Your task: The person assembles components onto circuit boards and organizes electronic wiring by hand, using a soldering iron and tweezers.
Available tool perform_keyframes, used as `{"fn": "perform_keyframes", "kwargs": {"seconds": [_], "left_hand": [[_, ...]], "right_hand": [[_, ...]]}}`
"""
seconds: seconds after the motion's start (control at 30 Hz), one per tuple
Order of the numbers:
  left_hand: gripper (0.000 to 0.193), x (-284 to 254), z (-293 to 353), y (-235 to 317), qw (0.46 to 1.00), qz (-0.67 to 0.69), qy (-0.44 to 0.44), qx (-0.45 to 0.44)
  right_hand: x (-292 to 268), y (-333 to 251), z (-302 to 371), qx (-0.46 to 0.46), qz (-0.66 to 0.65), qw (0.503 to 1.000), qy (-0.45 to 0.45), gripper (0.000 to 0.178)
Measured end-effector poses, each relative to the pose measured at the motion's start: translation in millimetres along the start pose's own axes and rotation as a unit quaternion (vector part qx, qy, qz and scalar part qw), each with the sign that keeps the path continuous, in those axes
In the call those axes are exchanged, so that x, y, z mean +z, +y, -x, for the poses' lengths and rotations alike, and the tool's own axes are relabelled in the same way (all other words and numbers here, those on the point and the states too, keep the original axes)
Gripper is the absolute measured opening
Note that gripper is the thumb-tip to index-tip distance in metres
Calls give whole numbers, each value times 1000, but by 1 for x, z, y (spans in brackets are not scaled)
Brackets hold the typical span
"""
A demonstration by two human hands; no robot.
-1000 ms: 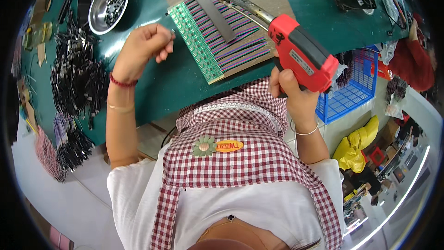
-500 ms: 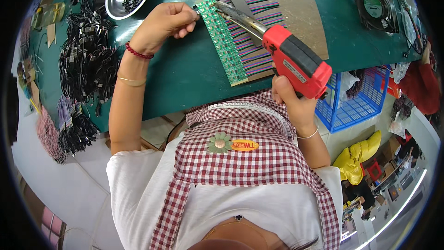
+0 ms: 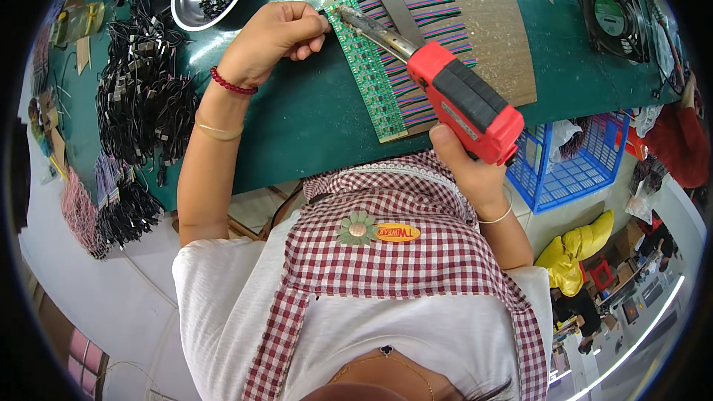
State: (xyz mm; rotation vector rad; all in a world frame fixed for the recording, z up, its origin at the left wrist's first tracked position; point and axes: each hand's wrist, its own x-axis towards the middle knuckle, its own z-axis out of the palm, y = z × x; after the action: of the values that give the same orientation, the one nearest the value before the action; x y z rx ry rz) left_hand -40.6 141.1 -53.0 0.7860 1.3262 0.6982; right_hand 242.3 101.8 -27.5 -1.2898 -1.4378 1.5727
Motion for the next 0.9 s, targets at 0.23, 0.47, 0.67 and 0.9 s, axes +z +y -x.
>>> {"fn": "perform_keyframes", "kwargs": {"seconds": [0.23,0.47,0.67,0.9], "left_hand": [[15,3,1,-1,1000,2,23,2],[15,5,2,-1,999,12,36,5],[15,3,2,-2,999,22,29,3],[15,4,2,-3,999,25,37,2]], "right_hand": [[-5,6,1,-33,74,997,-17,16],[-5,1,6,-27,72,997,-22,26],[-6,8,4,-20,63,998,-23,30],[-3,8,5,-41,74,996,-15,15]]}}
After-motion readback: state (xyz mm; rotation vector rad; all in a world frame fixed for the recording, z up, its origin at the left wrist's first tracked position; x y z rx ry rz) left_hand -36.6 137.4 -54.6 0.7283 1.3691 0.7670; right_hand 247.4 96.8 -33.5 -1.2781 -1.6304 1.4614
